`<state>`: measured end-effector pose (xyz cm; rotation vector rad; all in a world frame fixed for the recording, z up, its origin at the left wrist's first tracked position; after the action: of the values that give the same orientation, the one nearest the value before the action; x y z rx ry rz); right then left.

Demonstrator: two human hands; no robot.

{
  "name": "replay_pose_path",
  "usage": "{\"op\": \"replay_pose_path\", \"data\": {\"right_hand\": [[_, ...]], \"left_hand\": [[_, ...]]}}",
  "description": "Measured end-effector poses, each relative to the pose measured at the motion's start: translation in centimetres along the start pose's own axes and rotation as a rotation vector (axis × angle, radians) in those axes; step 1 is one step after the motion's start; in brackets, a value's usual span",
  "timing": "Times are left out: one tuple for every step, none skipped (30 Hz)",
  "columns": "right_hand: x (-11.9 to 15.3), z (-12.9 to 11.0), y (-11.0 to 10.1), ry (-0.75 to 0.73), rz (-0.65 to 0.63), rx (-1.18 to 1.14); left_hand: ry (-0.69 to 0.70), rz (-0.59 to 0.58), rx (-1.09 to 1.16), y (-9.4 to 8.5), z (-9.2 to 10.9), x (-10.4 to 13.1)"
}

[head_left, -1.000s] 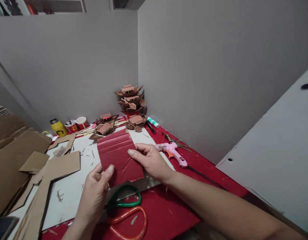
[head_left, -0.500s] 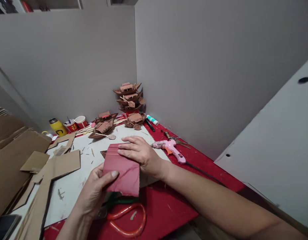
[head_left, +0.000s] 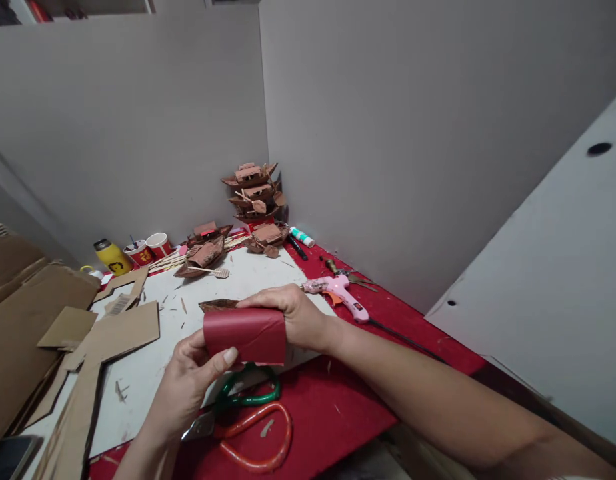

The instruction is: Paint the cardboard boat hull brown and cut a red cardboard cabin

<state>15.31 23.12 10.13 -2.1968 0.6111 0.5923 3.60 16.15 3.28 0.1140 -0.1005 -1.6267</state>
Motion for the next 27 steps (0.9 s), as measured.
{"op": "replay_pose_path", "data": {"right_hand": [[0.0, -0.3, -0.1, -0.038, 0.004, 0.06], [0.1, -0.5, -0.1, -0.07, 0.003, 0.121], [0.1, -0.5, 0.1, -0.089, -0.004, 0.174], [0.1, -0.5, 0.2, -0.098, -0.012, 0.213], [0.1, -0.5, 0.4, -0.103, -0.019, 0.235], [0.1, -0.4, 0.5, -0.101, -0.016, 0.238], [0.1, -0.4, 0.4, -0.098, -0.005, 0.226], [0.1, -0.4, 0.3, -0.092, 0.014, 0.203], [0.0, -0.4, 0.2, -0.084, 0.032, 0.173], [0.0, -0.4, 0.0, -0.072, 0.047, 0.141], [-0.1, -0.3, -0.1, -0.055, 0.055, 0.103], [-0.1, -0.2, 0.0, -0.034, 0.052, 0.059], [-0.2, 0.1, 0.1, -0.007, 0.04, 0.011], [-0.2, 0.4, 0.3, 0.03, 0.023, -0.041], [-0.3, 0.8, 0.5, 0.074, 0.007, -0.093], [-0.2, 1.3, 0.7, 0.12, -0.005, -0.143], [-0.2, 1.8, 1.0, 0.165, -0.014, -0.189], [-0.1, 2.2, 1.2, 0.2, -0.017, -0.23], [-0.1, 2.5, 1.4, 0.226, -0.018, -0.264], [-0.1, 2.7, 1.5, 0.241, -0.019, -0.287], [-0.1, 2.7, 1.7, 0.248, -0.025, -0.284], [-0.2, 2.7, 1.7, 0.25, -0.031, -0.259], [-0.2, 2.6, 1.7, 0.248, -0.033, -0.218], [-0.3, 2.5, 1.6, 0.245, -0.032, -0.171], [-0.3, 2.5, 1.4, 0.243, -0.027, -0.127], [-0.3, 2.5, 1.2, 0.242, -0.021, -0.09], [-0.3, 2.6, 1.0, 0.243, -0.018, -0.061]], "left_hand": [[-0.006, 0.007, 0.001, -0.1, -0.1, 0.0], [-0.006, 0.022, 0.011, -0.3, -0.2, 0.0], [0.0, 0.046, 0.029, -0.6, -0.3, 0.0], [0.011, 0.076, 0.052, -0.9, -0.3, 0.1], [0.022, 0.112, 0.077, -1.2, -0.3, 0.1], [0.034, 0.155, 0.106, -1.6, -0.3, 0.1], [0.044, 0.196, 0.134, -1.9, -0.4, 0.2], [0.051, 0.232, 0.157, -2.2, -0.5, 0.3], [0.058, 0.262, 0.173, -2.4, -0.5, 0.3], [0.067, 0.283, 0.179, -2.5, -0.6, 0.3], [0.074, 0.297, 0.172, -2.7, -0.6, 0.3], [0.081, 0.304, 0.151, -2.8, -0.6, 0.3], [0.088, 0.308, 0.121, -2.8, -0.5, 0.4], [0.094, 0.31, 0.087, -2.9, -0.5, 0.4], [0.096, 0.307, 0.048, -2.9, -0.4, 0.5], [0.098, 0.299, 0.004, -2.8, -0.3, 0.5], [0.102, 0.29, -0.043, -2.7, -0.1, 0.5], [0.11, 0.284, -0.092, -2.7, 0.1, 0.6], [0.123, 0.288, -0.138, -2.7, 0.3, 0.7], [0.136, 0.299, -0.174, -2.7, 0.5, 0.8], [0.147, 0.314, -0.188, -2.8, 0.6, 0.9], [0.15, 0.327, -0.18, -3.0, 0.6, 0.9], [0.144, 0.333, -0.152, -3.0, 0.5, 0.9], [0.132, 0.324, -0.11, -3.0, 0.3, 0.8], [0.116, 0.3, -0.06, -2.8, 0.0, 0.6], [0.101, 0.265, -0.011, -2.5, -0.1, 0.3], [0.09, 0.228, 0.031, -2.1, -0.2, 0.1]]}}
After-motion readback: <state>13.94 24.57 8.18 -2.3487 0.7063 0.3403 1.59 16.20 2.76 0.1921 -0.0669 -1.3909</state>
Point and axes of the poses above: each hand's wrist, its own x-axis away from the middle knuckle, its own y-axis out of the palm, z = x × y, the point moved 10 cm from there along -x, towards the middle knuckle, and after that the axes turned 12 degrees about -z, right-handed, at the moved point
